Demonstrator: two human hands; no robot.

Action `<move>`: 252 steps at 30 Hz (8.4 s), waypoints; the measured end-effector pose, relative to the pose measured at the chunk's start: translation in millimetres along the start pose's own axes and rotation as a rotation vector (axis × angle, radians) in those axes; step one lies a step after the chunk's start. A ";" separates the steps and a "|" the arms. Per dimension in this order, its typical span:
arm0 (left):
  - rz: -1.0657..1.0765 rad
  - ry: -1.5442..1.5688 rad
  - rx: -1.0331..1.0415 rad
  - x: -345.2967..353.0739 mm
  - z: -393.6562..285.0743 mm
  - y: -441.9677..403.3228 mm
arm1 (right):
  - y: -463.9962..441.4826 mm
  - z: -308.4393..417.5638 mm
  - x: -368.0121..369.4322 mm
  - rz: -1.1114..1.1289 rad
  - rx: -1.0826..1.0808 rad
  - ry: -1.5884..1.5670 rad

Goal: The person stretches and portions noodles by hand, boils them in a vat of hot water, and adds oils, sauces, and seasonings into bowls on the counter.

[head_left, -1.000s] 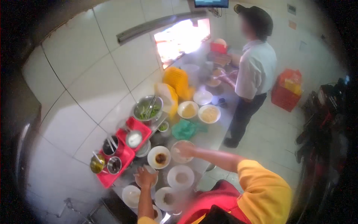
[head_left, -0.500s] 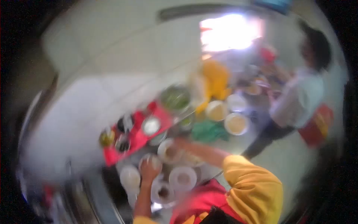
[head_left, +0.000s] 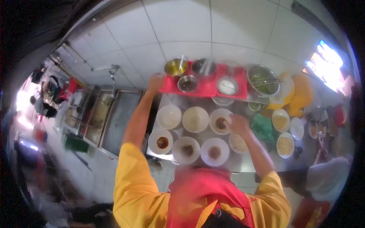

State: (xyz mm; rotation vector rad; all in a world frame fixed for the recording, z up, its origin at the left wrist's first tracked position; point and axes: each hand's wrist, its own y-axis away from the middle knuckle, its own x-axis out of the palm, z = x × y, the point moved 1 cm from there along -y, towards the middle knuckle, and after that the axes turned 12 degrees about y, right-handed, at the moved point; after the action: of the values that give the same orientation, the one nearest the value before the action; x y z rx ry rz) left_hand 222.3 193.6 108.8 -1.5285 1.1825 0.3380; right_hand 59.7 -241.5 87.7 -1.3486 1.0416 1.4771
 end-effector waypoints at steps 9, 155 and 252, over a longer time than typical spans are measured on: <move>0.589 -0.382 0.131 72.0 55.5 -60.1 | 53.9 58.1 -33.4 0.040 0.110 -0.247; 0.528 1.614 -0.989 -67.7 -109.5 55.6 | -72.9 144.6 -98.4 -0.041 0.260 -0.628; 0.330 1.339 -1.194 -56.5 -105.7 199.9 | 11.4 142.5 -42.4 -0.491 -0.117 -0.138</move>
State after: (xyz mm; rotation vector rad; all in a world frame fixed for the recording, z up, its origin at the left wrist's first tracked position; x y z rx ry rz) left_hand -4.3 154.1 71.5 -2.7502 2.5613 0.2006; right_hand 10.7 -110.8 140.0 -1.4354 0.4924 1.2484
